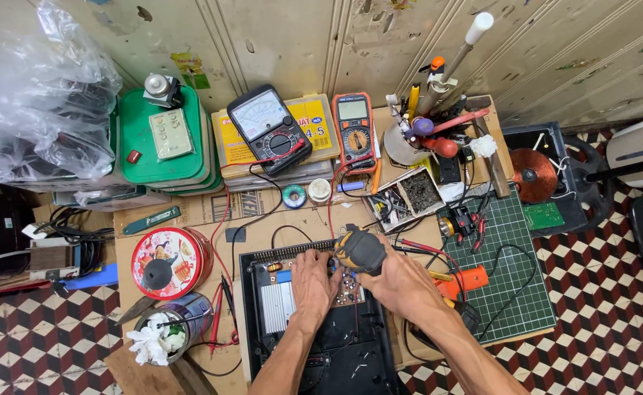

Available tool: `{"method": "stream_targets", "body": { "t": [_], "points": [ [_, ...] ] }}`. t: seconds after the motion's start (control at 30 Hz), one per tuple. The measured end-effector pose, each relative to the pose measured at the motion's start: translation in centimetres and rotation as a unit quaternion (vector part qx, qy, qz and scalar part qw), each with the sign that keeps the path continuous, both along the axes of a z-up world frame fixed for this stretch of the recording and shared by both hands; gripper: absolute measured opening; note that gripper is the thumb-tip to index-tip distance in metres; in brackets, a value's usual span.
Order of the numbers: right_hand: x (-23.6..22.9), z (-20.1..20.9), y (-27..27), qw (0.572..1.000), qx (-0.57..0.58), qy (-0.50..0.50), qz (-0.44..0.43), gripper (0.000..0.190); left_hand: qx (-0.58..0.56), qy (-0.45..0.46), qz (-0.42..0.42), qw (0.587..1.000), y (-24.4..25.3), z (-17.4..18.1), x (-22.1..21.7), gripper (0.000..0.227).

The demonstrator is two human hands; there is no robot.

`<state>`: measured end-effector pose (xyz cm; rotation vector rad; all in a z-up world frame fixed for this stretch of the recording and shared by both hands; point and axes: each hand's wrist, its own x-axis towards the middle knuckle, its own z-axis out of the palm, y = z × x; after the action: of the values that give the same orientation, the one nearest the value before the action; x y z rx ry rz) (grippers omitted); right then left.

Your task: Disassembling and inspecting the internal circuit board and components of an electronic appliance using an electric screwdriver and multi-meter.

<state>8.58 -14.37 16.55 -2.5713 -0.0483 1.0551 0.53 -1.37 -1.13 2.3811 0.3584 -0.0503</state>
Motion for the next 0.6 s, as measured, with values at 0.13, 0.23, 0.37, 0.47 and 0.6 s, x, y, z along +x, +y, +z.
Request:
{"method": "stream_targets", "body": {
  "t": [0.13, 0.23, 0.37, 0.47, 0.6],
  "points": [
    [-0.6, -0.8, -0.5, 1.0, 0.004, -0.021, -0.023, 0.071, -0.005, 0.015, 0.049, 0.999, -0.8, -0.2, 0.2, 0.039],
    [-0.9, -0.7, -0.7, 0.998, -0.015, -0.003, -0.053, 0.068, 0.004, 0.028, 0.069, 0.997, -1.4, 0.1, 0.4, 0.038],
    [-1.1, -1.6, -1.0, 0.998, -0.005, -0.016, -0.055, 0.072, -0.011, 0.031, 0.093, 0.995, -2.0, -0.3, 0.4, 0.037],
    [-1.1, -1.3, -0.8, 0.998, -0.003, -0.021, -0.062, 0.071, -0.018, 0.03, 0.109, 0.993, -2.2, -0.5, 0.4, 0.037],
    [-1.0, -0.4, -0.3, 0.999, 0.013, -0.033, -0.041, 0.067, -0.02, 0.023, 0.115, 0.993, -2.5, -0.6, 0.4, 0.039]
  ]
}}
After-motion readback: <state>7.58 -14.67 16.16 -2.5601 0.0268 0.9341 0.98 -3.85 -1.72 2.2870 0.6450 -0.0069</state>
